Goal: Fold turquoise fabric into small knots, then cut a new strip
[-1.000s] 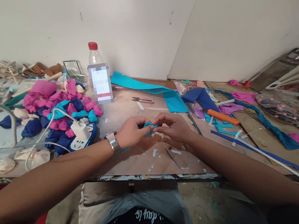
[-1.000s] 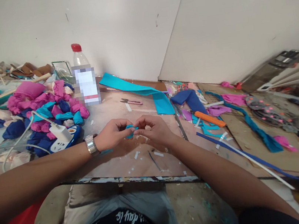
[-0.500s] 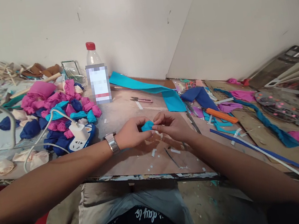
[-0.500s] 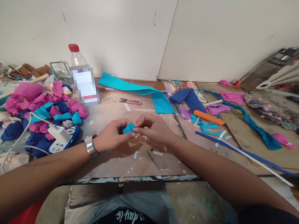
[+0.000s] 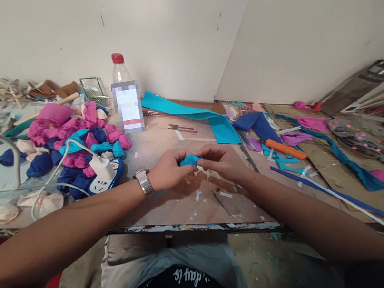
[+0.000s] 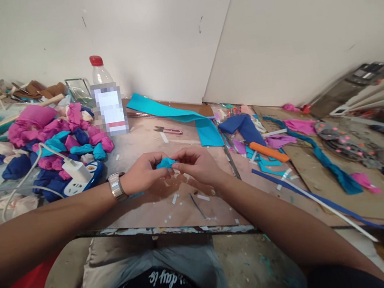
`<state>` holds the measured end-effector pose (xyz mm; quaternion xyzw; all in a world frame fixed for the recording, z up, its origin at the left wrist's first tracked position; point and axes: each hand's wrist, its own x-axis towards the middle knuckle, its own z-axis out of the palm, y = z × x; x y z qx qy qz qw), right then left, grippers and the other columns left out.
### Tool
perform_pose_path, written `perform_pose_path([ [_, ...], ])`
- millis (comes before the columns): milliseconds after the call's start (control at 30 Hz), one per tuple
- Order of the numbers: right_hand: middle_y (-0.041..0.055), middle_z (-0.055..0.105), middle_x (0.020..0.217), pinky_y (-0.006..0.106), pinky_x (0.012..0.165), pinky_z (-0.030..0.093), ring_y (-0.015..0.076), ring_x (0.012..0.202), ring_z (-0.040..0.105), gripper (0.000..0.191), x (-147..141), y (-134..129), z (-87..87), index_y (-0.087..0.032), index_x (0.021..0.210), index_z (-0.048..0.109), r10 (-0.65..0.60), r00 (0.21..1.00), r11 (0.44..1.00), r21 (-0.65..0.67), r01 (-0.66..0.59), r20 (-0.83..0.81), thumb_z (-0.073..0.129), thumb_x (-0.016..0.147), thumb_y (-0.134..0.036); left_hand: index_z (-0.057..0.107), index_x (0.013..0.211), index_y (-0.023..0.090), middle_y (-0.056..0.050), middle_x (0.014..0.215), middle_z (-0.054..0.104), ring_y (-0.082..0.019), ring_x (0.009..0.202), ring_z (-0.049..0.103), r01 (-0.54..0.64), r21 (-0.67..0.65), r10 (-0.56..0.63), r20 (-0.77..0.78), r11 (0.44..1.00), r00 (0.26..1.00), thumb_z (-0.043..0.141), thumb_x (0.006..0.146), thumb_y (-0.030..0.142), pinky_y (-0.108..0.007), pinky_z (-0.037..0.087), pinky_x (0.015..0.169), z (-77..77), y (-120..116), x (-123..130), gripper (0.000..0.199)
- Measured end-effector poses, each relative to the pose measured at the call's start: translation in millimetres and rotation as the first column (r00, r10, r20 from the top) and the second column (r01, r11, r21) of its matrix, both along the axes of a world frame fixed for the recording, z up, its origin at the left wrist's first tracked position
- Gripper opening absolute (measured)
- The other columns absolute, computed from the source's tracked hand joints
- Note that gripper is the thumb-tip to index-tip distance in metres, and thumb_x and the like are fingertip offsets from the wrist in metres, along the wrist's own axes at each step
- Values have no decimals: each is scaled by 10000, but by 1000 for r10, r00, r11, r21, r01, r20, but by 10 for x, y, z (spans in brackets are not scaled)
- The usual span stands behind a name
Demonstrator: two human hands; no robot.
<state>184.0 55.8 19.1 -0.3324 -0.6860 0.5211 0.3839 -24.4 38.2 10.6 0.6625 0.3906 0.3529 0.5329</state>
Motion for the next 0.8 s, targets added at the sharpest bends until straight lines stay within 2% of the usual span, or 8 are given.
perform_pose_path([
  [233,7,755,730,265,555,545,120,564,639,301,-12,-23,-5,-197,805,750,-66,997,998,-18,66,-27,930,724,-424,670,830,155,-16,781,707,-155,730,636,-10,79,11,-15,997,1000,648,815,364,-277,480,700,2,-13,6,210],
  [433,20,768,770,268,614,558,136,645,673,305,-5,-7,-23,-192,875,782,-17,1000,1000,-21,17,-3,915,741,-432,670,795,155,-6,746,702,-141,703,632,-4,58,4,-10,998,1000,623,808,280,-257,481,681,-1,-5,0,134],
  [600,24,762,752,270,599,549,138,626,660,312,2,-5,-36,-188,846,780,-70,997,997,-16,71,35,918,732,-444,670,790,152,-3,729,685,-141,697,611,-32,73,35,-42,997,999,623,800,295,-256,461,676,-18,-1,0,150],
  [800,47,786,867,301,625,571,160,672,685,373,11,-27,-7,-204,974,801,-33,999,999,21,32,31,871,779,-514,676,784,156,25,702,640,-122,666,548,-7,79,13,-74,997,997,593,782,274,-252,406,653,-2,-13,2,144],
])
